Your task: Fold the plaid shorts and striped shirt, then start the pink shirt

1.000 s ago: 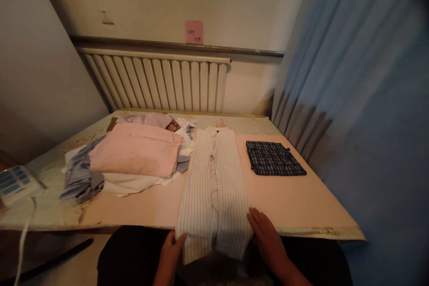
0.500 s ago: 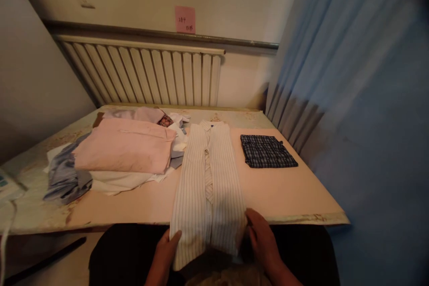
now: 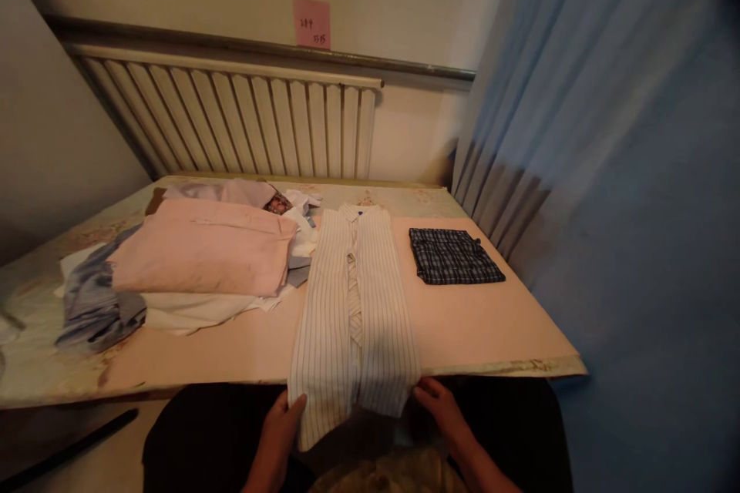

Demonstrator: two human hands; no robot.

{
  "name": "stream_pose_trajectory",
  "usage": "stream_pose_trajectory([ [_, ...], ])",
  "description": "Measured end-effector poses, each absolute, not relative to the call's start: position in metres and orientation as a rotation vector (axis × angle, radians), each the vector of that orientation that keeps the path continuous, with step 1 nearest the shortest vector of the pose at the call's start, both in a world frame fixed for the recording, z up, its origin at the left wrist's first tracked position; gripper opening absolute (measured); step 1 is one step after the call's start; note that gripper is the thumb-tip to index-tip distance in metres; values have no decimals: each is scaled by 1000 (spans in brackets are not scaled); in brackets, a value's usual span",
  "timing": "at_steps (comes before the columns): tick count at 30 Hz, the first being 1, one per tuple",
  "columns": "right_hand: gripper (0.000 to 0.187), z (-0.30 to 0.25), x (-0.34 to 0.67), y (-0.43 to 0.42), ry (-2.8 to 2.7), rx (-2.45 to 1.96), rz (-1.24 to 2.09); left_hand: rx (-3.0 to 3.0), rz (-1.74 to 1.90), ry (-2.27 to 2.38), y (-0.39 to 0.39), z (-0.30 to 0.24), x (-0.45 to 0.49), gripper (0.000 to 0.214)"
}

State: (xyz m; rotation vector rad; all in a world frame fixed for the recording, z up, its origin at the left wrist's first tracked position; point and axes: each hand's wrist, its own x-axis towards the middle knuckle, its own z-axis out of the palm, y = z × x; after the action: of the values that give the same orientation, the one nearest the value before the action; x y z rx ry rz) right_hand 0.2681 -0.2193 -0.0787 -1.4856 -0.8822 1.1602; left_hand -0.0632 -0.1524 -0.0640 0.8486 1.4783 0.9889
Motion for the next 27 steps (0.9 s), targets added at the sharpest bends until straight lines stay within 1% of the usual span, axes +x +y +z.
stream_pose_trajectory([
  [6, 50, -80, 258, -218, -839, -1450, 1252, 808, 987, 1467, -153, -59, -62, 42],
  [10, 47, -88, 254, -222, -779, -1462, 1324, 836, 969, 1497, -153, -59, -61, 46],
  [13, 48, -95, 250, -226, -763, -1445, 1409, 843, 957, 1531, -152, -63, -61, 51],
  [17, 52, -98, 242, -234, -738, -1315, 1584, 873, 937, 1544, -153, -65, -63, 45],
  [22, 52, -84, 231, -247, -728, -1217, 1713, 898, 891, 1522, -160, -60, -65, 38],
  [27, 51, -52, 224, -256, -710, -1267, 1677, 847, 885, 1448, -175, -50, -67, 40],
])
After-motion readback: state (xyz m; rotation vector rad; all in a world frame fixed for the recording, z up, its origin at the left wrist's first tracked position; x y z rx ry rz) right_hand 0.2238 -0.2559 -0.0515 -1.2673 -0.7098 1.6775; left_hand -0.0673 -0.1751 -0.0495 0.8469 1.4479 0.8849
